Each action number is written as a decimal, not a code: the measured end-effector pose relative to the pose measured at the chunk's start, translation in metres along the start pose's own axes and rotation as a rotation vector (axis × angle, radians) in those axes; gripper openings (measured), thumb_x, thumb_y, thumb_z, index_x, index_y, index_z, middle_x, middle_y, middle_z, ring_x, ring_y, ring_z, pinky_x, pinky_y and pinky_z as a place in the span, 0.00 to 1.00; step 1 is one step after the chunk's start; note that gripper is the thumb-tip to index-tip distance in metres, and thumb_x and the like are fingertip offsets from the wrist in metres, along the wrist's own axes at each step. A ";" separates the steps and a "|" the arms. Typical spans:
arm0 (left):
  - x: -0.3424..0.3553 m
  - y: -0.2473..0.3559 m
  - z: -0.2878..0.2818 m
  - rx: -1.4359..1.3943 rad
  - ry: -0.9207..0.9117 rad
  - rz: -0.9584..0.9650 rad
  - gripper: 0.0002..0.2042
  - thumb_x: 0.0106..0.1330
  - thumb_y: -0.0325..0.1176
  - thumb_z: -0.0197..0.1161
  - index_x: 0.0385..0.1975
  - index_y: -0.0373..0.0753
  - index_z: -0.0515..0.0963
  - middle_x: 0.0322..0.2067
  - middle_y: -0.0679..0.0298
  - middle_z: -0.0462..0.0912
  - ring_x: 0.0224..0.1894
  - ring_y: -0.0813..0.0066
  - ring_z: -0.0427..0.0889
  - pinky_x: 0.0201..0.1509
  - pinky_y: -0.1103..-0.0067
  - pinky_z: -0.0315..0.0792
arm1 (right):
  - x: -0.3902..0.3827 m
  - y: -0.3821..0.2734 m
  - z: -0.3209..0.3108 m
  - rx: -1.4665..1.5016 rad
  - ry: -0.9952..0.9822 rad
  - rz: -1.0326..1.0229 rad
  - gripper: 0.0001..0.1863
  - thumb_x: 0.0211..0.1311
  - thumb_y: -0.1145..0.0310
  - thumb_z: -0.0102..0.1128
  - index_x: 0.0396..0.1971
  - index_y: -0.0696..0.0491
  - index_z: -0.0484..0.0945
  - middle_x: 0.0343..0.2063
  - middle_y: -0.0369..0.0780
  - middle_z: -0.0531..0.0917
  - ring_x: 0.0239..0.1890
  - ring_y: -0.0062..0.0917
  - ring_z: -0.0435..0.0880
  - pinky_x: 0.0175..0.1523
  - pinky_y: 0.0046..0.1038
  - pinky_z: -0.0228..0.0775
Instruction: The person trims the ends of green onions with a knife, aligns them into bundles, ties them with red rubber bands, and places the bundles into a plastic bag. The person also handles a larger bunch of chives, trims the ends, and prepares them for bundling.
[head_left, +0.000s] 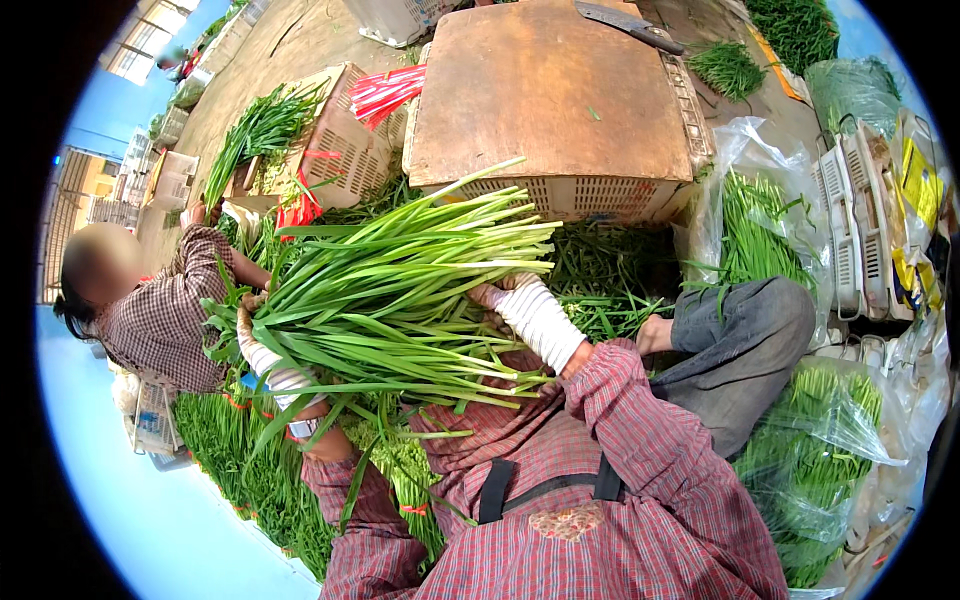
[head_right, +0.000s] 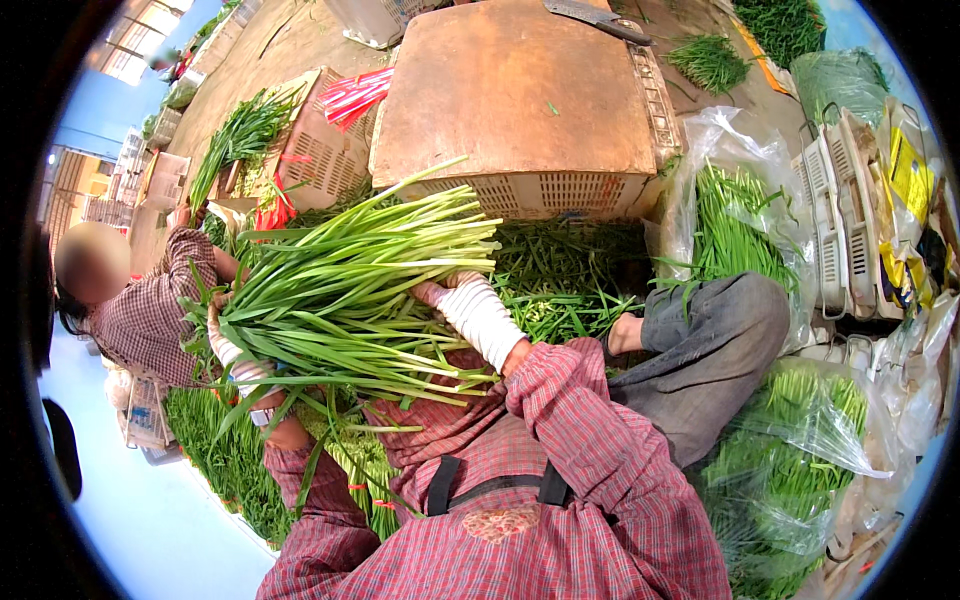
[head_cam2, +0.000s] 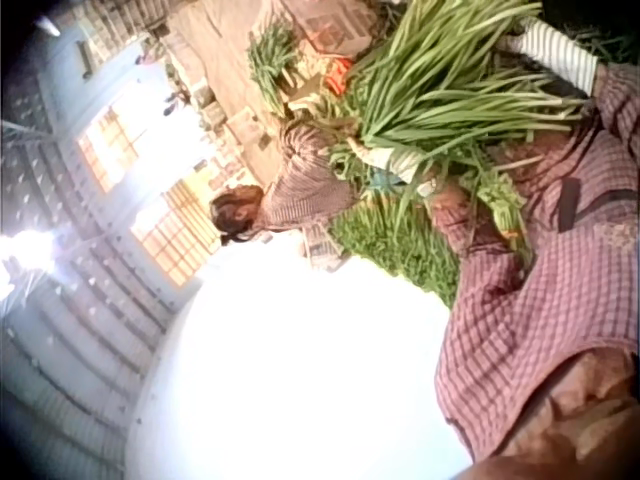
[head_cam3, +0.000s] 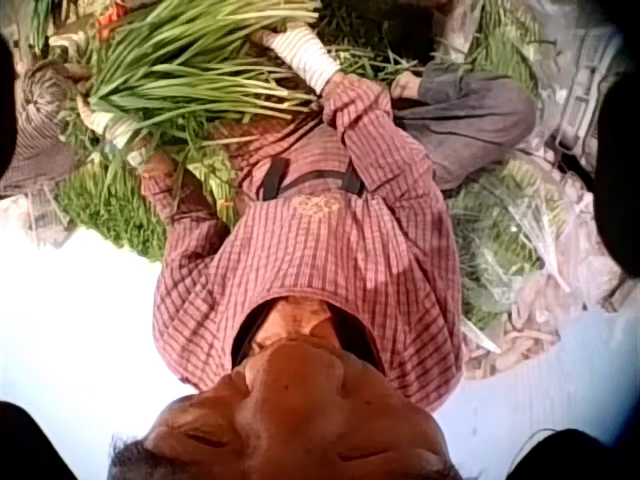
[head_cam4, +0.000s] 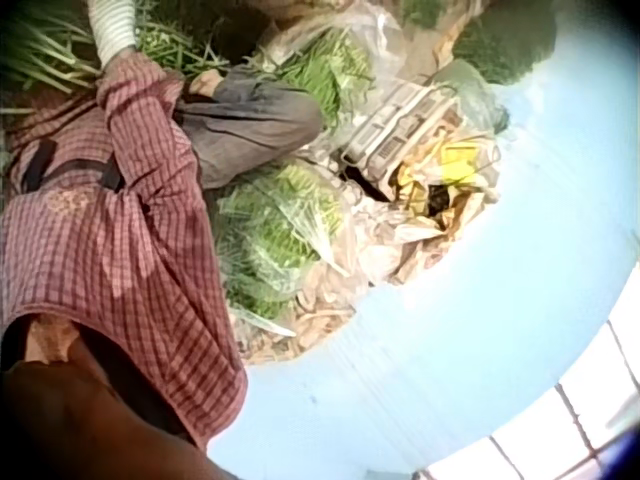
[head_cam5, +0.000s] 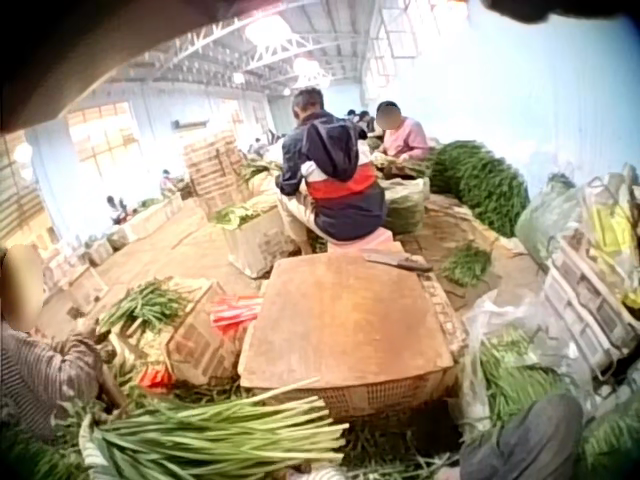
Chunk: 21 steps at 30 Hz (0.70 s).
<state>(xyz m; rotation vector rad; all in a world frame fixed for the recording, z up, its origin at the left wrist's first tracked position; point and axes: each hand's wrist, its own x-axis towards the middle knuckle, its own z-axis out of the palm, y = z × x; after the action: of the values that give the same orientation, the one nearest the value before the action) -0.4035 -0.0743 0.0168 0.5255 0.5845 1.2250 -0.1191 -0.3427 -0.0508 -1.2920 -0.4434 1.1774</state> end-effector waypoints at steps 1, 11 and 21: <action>-0.002 0.000 0.003 0.008 -0.012 0.002 0.11 0.70 0.40 0.56 0.34 0.41 0.81 0.35 0.61 0.85 0.41 0.65 0.82 0.57 0.64 0.74 | 0.002 0.005 0.005 0.149 -0.002 0.003 0.18 0.61 0.56 0.67 0.39 0.56 0.82 0.19 0.32 0.78 0.17 0.14 0.68 0.21 0.19 0.59; 0.006 0.009 -0.015 0.076 -0.096 0.000 0.11 0.70 0.41 0.56 0.35 0.41 0.81 0.40 0.56 0.85 0.45 0.58 0.83 0.59 0.60 0.74 | -0.016 0.040 -0.126 -0.391 0.382 0.058 0.18 0.63 0.55 0.59 0.33 0.56 0.85 0.18 0.38 0.81 0.19 0.26 0.76 0.28 0.30 0.68; -0.017 0.005 0.025 0.234 0.000 0.028 0.09 0.70 0.38 0.57 0.37 0.41 0.82 0.36 0.63 0.85 0.44 0.65 0.83 0.59 0.61 0.75 | -0.014 -0.035 -0.088 -0.516 0.023 -0.219 0.31 0.60 0.45 0.60 0.50 0.59 0.78 0.44 0.50 0.84 0.47 0.44 0.83 0.52 0.37 0.73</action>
<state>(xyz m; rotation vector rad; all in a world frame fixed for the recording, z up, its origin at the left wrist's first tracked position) -0.3945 -0.0909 0.0409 0.7320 0.7270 1.1896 -0.0387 -0.3933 -0.0401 -1.6441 -0.8893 0.8901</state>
